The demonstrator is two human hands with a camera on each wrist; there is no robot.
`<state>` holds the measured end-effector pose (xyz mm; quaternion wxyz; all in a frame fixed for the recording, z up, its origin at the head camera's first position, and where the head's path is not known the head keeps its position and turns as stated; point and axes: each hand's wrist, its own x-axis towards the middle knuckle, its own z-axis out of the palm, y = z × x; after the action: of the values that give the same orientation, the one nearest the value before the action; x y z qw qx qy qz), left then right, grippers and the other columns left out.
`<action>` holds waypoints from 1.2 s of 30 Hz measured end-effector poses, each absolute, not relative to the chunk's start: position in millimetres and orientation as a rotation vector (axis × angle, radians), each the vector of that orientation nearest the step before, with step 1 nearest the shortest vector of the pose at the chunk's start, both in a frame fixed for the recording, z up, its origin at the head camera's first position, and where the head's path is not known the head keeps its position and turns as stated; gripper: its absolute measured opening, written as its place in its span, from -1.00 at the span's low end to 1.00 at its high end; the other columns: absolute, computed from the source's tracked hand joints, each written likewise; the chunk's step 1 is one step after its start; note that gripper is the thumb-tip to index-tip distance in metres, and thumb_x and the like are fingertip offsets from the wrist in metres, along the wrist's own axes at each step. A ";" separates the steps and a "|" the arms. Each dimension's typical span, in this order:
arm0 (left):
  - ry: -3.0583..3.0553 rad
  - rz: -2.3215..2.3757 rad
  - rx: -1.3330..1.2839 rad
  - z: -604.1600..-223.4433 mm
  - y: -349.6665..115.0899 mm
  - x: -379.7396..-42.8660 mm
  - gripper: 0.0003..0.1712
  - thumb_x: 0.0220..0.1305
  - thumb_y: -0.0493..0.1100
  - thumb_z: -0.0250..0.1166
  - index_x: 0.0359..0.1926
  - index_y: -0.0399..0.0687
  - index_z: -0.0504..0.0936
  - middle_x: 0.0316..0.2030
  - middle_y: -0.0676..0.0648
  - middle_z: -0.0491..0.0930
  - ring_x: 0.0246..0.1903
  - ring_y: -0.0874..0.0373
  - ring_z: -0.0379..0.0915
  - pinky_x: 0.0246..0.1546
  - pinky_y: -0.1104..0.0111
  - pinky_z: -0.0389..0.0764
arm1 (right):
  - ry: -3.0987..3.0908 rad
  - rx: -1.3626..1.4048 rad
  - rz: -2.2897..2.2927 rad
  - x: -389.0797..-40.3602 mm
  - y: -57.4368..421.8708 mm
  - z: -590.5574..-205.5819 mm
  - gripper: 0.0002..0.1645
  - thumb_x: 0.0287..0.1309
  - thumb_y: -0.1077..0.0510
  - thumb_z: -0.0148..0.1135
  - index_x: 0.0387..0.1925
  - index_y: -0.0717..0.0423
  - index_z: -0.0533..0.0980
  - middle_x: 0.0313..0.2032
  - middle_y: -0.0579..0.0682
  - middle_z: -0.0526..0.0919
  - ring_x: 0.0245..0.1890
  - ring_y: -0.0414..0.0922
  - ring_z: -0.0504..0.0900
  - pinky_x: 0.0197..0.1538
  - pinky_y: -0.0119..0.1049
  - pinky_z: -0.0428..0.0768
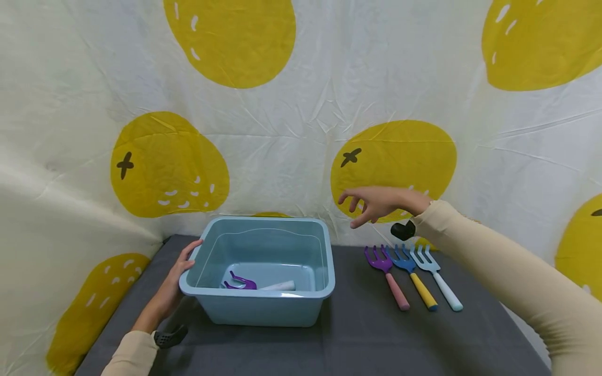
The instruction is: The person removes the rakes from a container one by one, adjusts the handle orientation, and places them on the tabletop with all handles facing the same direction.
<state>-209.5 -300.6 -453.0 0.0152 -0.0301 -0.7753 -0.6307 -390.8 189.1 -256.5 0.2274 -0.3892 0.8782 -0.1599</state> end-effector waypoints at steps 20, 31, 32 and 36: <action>-2.397 -1.949 -0.091 -449.7 -298.0 -209.2 -0.31 0.58 0.15 -0.21 0.62 0.26 -0.07 0.59 -0.17 -0.27 0.39 -0.35 -0.01 0.28 -0.36 0.17 | 2.341 -1.199 -0.343 -385.3 98.6 -241.8 -0.15 0.20 -0.01 0.49 0.44 -0.18 0.28 0.22 0.19 0.49 -0.15 -0.04 0.71 -0.12 -0.08 0.72; -2.388 -1.950 -0.102 -452.2 -295.1 -207.7 -0.32 0.58 0.14 -0.20 0.62 0.24 -0.05 0.59 -0.17 -0.25 0.40 -0.33 -0.02 0.30 -0.34 0.16 | 2.222 -1.272 -0.252 -386.2 39.9 -277.4 -0.18 0.22 -0.02 0.48 0.43 -0.17 0.31 0.23 0.10 0.56 0.05 0.04 0.63 -0.14 -0.11 0.72; -2.387 -1.949 -0.099 -452.3 -295.5 -207.7 -0.32 0.58 0.14 -0.20 0.62 0.24 -0.04 0.59 -0.17 -0.25 0.40 -0.34 -0.02 0.30 -0.35 0.16 | 2.217 -1.265 -0.250 -385.7 33.9 -282.2 -0.19 0.21 -0.02 0.48 0.42 -0.20 0.32 0.23 0.10 0.56 0.06 0.01 0.62 -0.14 -0.11 0.72; -2.385 -1.952 -0.098 -451.7 -296.7 -207.9 -0.32 0.58 0.14 -0.19 0.62 0.25 -0.04 0.59 -0.17 -0.24 0.40 -0.34 -0.02 0.31 -0.36 0.13 | 2.197 -1.204 -0.220 -381.2 12.0 -301.9 -0.22 0.20 -0.04 0.49 0.39 -0.29 0.34 0.23 0.07 0.56 0.04 -0.05 0.64 -0.07 -0.06 0.71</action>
<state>-207.9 -296.7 -451.7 0.0291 -0.0316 -0.7730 -0.6329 -381.2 12.0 -301.9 0.3085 -0.4553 0.8310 -0.0831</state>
